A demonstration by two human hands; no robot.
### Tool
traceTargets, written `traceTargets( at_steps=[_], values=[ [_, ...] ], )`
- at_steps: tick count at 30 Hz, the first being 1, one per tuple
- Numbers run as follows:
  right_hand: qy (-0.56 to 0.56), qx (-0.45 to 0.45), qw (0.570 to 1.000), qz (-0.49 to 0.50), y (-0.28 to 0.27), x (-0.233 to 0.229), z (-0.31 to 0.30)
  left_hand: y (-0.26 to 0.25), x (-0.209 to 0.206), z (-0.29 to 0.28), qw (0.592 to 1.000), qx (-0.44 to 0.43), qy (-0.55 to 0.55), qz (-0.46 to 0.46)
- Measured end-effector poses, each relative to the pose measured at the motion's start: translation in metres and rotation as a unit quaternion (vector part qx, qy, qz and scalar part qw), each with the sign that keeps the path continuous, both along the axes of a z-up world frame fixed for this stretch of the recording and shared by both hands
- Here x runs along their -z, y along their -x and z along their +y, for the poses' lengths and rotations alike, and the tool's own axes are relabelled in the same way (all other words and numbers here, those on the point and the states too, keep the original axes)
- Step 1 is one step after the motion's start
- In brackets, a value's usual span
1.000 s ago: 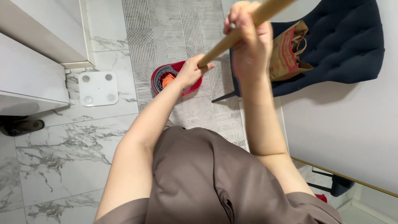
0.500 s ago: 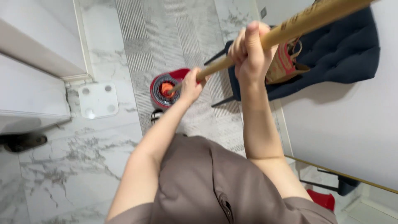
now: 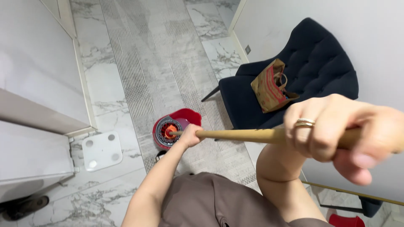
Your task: Mop the tiled floor using a mop and bucket.
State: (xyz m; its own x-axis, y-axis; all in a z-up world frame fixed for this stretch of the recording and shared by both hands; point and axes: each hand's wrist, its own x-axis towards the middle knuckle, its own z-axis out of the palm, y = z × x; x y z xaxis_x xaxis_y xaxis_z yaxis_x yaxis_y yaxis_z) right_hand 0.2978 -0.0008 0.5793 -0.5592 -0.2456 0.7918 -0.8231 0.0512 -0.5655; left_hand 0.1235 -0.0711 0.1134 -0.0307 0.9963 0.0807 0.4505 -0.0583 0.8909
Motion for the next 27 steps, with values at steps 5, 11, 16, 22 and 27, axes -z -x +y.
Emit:
traceTargets(
  at_steps=[5,11,16,22,27],
  values=[
    [0.142,0.282,0.949,0.002,0.032,0.029,-0.019,0.008,-0.029,0.000,0.992,-0.100,-0.056,-0.052],
    [0.277,0.551,0.786,0.052,0.082,0.029,-0.051,0.009,0.000,0.013,0.951,-0.277,-0.115,-0.074],
    [0.151,0.318,0.935,0.034,0.093,-0.004,0.009,0.032,0.017,0.016,0.966,-0.243,-0.027,-0.077],
    [0.167,0.008,0.986,0.020,0.116,-0.004,0.067,0.063,0.043,0.033,0.994,-0.089,0.000,-0.062],
    [0.057,-0.109,0.990,-0.067,0.143,0.003,0.115,0.099,0.062,0.069,0.992,0.075,0.048,-0.086]
  ],
)
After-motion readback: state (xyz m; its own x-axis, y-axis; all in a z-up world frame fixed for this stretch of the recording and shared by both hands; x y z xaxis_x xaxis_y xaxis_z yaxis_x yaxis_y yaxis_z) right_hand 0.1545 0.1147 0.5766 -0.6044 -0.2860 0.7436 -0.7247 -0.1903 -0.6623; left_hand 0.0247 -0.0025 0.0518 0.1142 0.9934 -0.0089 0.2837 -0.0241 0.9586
